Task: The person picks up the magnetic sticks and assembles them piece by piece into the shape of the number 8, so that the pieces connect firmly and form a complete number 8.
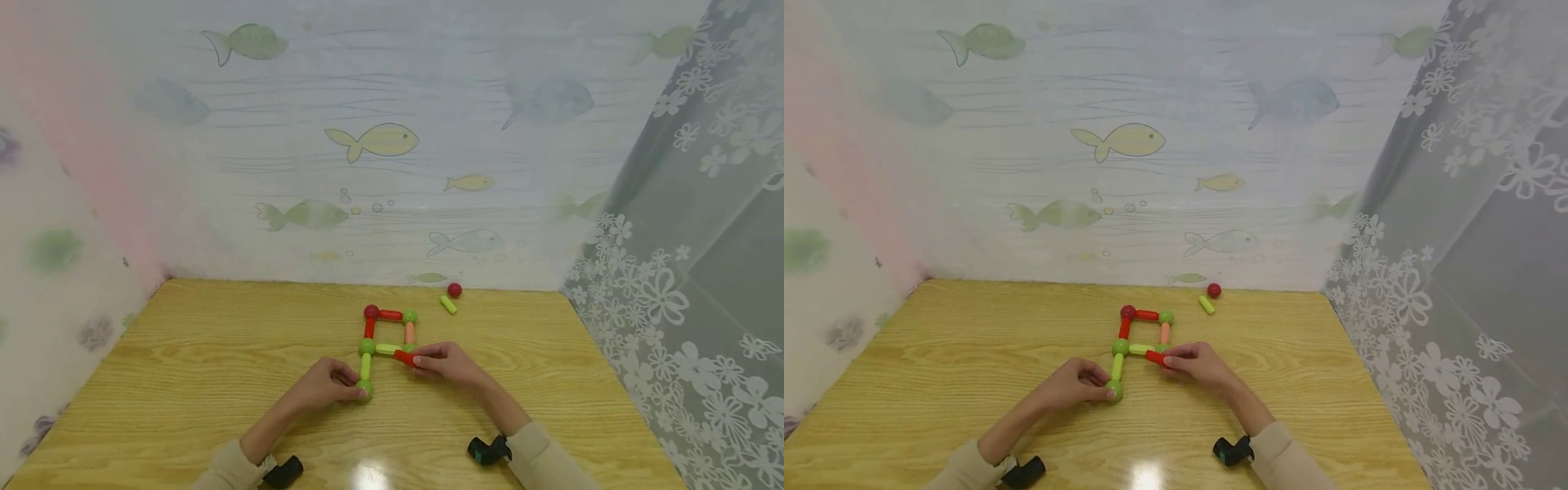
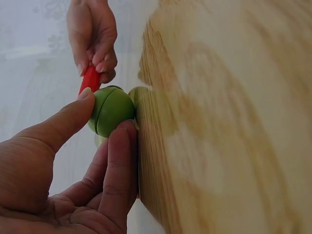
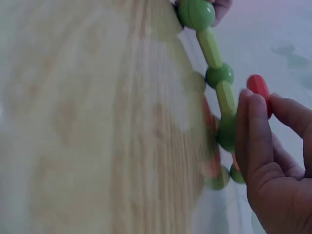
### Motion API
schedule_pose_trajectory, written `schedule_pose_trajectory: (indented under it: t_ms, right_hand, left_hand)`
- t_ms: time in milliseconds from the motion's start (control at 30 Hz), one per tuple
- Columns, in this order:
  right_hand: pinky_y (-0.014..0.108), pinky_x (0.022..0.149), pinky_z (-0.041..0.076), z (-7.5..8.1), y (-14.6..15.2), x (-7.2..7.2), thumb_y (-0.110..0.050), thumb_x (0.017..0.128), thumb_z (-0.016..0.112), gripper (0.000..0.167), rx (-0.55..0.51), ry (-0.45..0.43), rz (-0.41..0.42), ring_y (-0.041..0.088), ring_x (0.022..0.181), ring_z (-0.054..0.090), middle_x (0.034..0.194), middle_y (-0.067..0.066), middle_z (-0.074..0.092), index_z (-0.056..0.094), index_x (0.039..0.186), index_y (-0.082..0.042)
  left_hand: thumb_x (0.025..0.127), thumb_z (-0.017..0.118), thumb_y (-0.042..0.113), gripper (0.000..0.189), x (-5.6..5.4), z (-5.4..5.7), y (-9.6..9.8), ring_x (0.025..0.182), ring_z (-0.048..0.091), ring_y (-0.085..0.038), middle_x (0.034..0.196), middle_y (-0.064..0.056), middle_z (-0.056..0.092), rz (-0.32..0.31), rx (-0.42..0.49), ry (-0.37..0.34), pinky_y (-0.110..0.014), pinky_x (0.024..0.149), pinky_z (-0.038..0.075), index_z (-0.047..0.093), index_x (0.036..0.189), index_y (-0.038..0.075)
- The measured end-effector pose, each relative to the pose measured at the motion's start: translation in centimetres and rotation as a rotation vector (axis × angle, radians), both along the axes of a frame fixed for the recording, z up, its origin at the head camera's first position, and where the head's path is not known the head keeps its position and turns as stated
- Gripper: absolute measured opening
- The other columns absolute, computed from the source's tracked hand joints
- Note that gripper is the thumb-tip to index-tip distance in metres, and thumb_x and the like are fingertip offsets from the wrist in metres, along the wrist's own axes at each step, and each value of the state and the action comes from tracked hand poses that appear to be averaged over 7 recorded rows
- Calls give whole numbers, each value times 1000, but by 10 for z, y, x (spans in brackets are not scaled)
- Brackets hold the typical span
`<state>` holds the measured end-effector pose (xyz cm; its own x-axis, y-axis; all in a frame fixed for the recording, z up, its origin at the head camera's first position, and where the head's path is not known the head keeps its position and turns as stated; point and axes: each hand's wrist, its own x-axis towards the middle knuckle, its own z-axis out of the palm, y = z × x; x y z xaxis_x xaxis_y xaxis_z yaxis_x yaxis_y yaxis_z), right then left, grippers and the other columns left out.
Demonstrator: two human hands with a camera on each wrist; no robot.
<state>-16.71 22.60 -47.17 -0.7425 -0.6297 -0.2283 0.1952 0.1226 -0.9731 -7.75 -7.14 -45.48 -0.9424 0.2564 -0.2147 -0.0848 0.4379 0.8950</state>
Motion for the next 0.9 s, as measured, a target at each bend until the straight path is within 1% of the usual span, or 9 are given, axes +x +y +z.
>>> schedule_pose_trajectory:
  t_ms: [67,133,233,433,567,700,900]
  right_hand:
    - [30,90,58,1,-2,4,-12,102,63,37,-3,-42,54,16,99,73,120,19,68,61,129,13]
    - [32,89,58,0,-3,7,-11,102,62,34,-4,-54,97,16,97,73,118,17,69,63,128,13]
    - [34,89,59,-1,-6,11,-7,101,63,32,-28,-83,124,17,96,73,117,14,69,63,127,13]
    - [35,85,60,2,-11,15,-4,96,69,31,-21,-56,142,17,93,73,109,12,72,66,123,12]
    - [29,82,59,4,-14,16,-5,94,72,29,29,8,145,13,93,72,106,10,74,70,118,9]
    - [24,78,56,6,-16,15,-8,92,75,27,80,68,139,11,91,70,104,9,76,73,116,6]
    - [24,77,55,5,-17,12,-9,91,77,27,95,83,131,10,89,70,102,9,76,74,114,4]
  left_hand:
    - [85,85,24,32,0,2,1,81,64,-15,91,-6,69,2,-2,-5,-31,70,54,71,101,0]
    - [85,85,24,32,-1,4,1,81,64,-15,92,-6,69,4,-5,-8,-31,70,54,71,101,0]
    - [85,85,24,32,-1,7,2,81,64,-15,92,-6,69,4,-10,-6,-31,70,54,71,101,0]
    - [86,84,24,32,-3,11,1,82,64,-15,93,-6,68,-1,-17,0,-30,71,54,70,101,-1]
    - [85,84,23,32,-4,14,1,82,64,-15,93,-6,68,-3,-13,-6,-30,71,54,70,101,-1]
    - [86,84,22,32,-6,17,1,82,65,-15,93,-7,68,-5,-14,-12,-30,71,54,70,101,-2]
    - [86,84,23,33,-7,23,1,82,65,-15,94,-7,68,-11,-25,-15,-30,72,54,70,102,-1]
